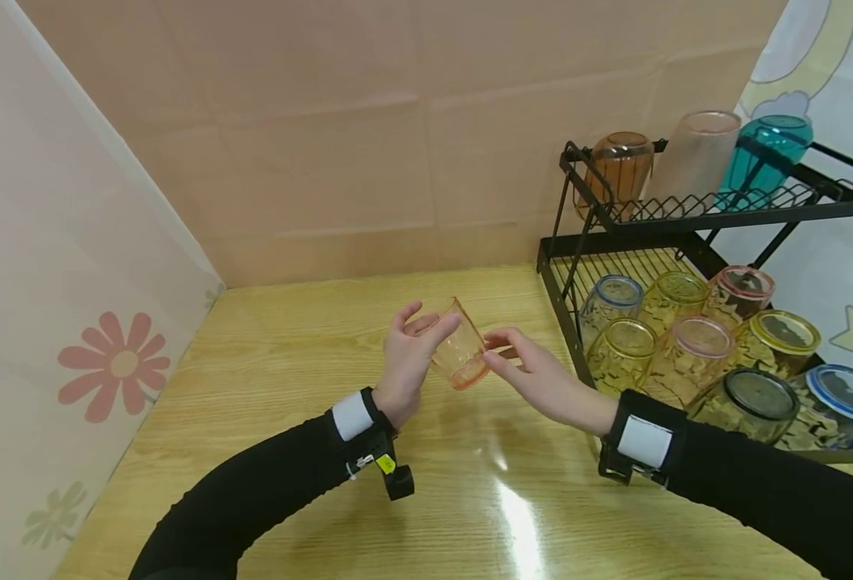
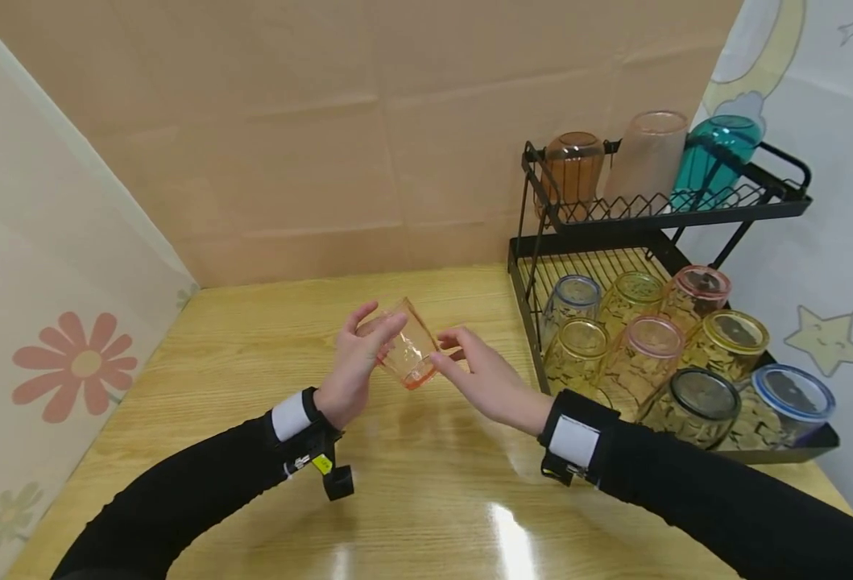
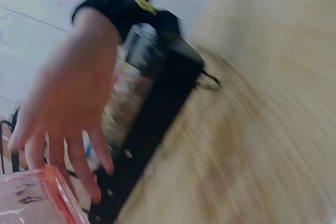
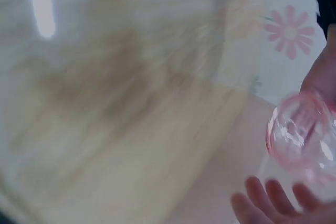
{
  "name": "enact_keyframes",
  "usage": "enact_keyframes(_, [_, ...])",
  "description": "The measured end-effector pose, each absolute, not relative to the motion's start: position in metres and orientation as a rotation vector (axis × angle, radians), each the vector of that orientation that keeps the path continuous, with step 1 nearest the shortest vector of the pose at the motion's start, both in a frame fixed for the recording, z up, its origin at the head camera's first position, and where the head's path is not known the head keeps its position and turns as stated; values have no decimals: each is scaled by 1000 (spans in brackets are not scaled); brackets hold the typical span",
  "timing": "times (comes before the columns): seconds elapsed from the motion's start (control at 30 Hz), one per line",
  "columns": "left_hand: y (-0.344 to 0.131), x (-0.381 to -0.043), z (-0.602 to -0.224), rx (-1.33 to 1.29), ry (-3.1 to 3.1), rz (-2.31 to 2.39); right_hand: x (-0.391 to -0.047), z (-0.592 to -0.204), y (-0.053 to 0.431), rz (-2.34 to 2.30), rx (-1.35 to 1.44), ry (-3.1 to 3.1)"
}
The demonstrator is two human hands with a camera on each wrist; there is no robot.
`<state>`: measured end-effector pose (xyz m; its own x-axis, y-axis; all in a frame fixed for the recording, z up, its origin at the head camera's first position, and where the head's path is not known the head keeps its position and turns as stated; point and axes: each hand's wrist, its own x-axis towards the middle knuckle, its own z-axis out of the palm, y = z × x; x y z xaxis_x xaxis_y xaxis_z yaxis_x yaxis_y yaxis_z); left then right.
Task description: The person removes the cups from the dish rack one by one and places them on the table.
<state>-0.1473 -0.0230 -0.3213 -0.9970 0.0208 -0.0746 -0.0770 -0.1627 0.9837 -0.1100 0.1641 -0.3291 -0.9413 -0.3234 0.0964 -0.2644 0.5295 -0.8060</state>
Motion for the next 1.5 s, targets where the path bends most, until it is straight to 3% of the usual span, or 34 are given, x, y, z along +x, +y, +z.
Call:
enact_keyframes(0.3, [-65,-151,-341,74,2194,2154,-95,-318,188,-472,-871,2933])
enact_keyframes(0.83, [-162,-195,-375,327,2802,1756,-90,-309,234,41,-1145,3055])
enact_keyframes(1.23, [-238,-230,-385,13,3019,1675,-86,-309,261,118,-1145,3117])
enact_keyframes(1.5, [-267,-247,-387,-218,2984,1786,-80,-307,280,126,-1002,3172])
